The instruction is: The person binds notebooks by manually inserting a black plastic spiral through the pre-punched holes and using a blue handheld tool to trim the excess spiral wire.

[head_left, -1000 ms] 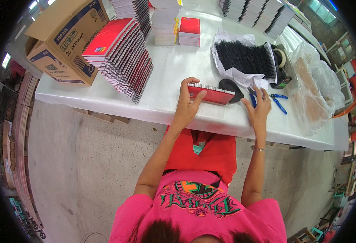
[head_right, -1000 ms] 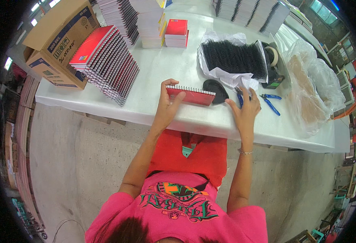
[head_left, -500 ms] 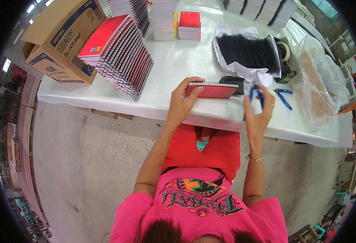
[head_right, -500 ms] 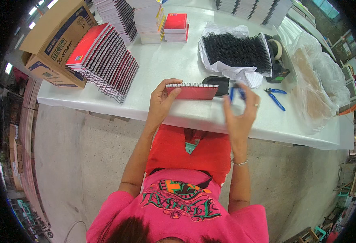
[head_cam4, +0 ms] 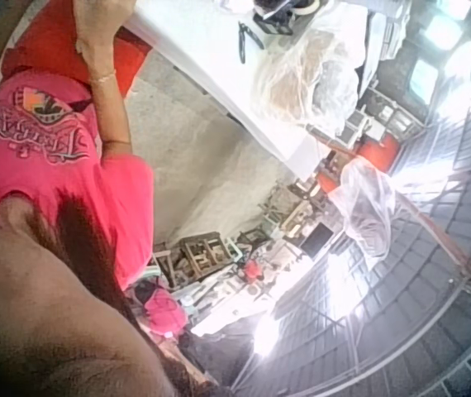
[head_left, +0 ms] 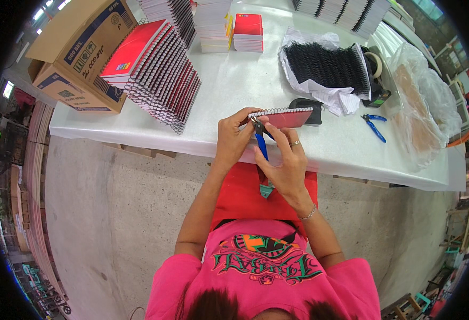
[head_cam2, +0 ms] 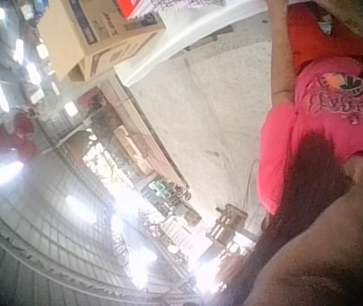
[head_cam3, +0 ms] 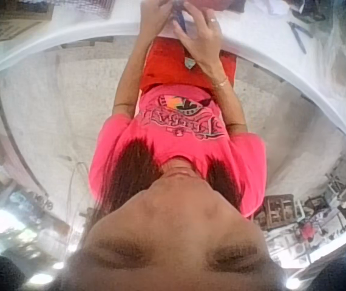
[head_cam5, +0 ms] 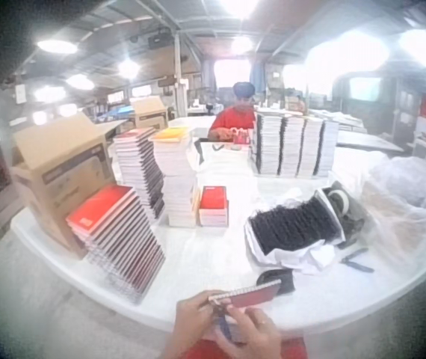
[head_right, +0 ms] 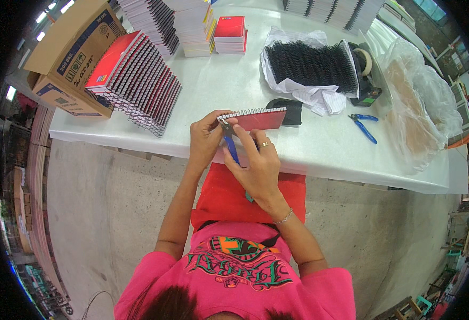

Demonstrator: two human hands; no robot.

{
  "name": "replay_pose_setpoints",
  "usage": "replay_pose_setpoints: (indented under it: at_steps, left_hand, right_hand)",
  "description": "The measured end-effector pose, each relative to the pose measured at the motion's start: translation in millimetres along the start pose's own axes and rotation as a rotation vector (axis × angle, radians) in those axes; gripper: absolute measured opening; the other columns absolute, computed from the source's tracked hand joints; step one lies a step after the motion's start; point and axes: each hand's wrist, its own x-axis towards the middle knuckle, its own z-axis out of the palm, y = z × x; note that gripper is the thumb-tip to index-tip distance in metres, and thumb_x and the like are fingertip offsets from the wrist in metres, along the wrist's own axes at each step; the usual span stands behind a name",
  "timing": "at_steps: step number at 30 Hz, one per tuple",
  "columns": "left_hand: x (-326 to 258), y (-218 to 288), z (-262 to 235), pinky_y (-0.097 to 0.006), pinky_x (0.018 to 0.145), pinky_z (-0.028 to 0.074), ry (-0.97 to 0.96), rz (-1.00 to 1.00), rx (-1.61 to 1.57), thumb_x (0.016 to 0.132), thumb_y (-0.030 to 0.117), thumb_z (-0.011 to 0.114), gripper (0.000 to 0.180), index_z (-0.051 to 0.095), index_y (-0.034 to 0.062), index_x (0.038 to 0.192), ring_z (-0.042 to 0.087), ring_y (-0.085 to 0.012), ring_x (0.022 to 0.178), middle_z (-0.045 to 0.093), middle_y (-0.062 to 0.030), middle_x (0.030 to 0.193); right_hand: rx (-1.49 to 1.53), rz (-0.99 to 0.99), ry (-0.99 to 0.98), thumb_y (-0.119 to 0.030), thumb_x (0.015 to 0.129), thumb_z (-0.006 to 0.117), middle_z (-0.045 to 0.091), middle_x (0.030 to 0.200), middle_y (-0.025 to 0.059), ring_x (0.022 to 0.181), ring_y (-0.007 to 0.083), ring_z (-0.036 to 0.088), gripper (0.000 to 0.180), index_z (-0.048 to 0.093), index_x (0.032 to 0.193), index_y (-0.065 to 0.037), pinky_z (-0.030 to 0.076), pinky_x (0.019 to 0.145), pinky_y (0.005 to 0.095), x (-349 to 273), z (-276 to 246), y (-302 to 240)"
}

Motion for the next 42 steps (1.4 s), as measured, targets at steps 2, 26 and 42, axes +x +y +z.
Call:
replay_pose_setpoints:
  at_steps: [2, 26, 42]
  left_hand:
    - [-2, 2, -1, -0.023, 0.071, 0.053, 0.017, 0.003, 0.015, 0.090, 0.003, 0.058, 0.021, 0.069, -0.0010, 0.107, 0.068, -0.0100, 0.085, 0.074, -0.0084, 0.091]
    - [-10, -9, 7, -0.025, 0.065, 0.054, 0.155, 0.146, 0.180, 0.090, 0.000, 0.058, 0.019, 0.068, -0.0029, 0.105, 0.071, -0.0146, 0.078, 0.074, -0.0120, 0.089]
    - [60, 172, -161, -0.021, 0.073, 0.050, 0.705, 0.507, 0.295, 0.091, 0.021, 0.071, 0.033, 0.060, -0.0016, 0.111, 0.063, -0.0093, 0.075, 0.070, -0.0083, 0.086]
  right_hand:
    - [-0.006, 0.003, -0.009, -0.017, 0.071, 0.079, 0.059, 0.101, 0.0147, 0.086, 0.0300, 0.061, 0.055, 0.064, 0.122, -0.008, 0.051, 0.075, 0.0390, 0, 2, -1]
    - [1.809, 0.868, -0.783, -0.034, 0.102, 0.046, 0.062, 0.098, 0.0130, 0.080, 0.0238, 0.069, 0.031, 0.049, 0.111, -0.004, 0.059, 0.069, 0.0338, 25, -23, 9]
    - [-0.420, 0.131, -0.222, -0.011, 0.088, 0.063, 0.052, 0.121, 0.0195, 0.114, 0.0366, 0.051, 0.036, 0.057, 0.123, -0.006, 0.039, 0.098, 0.0424, 45, -120, 153]
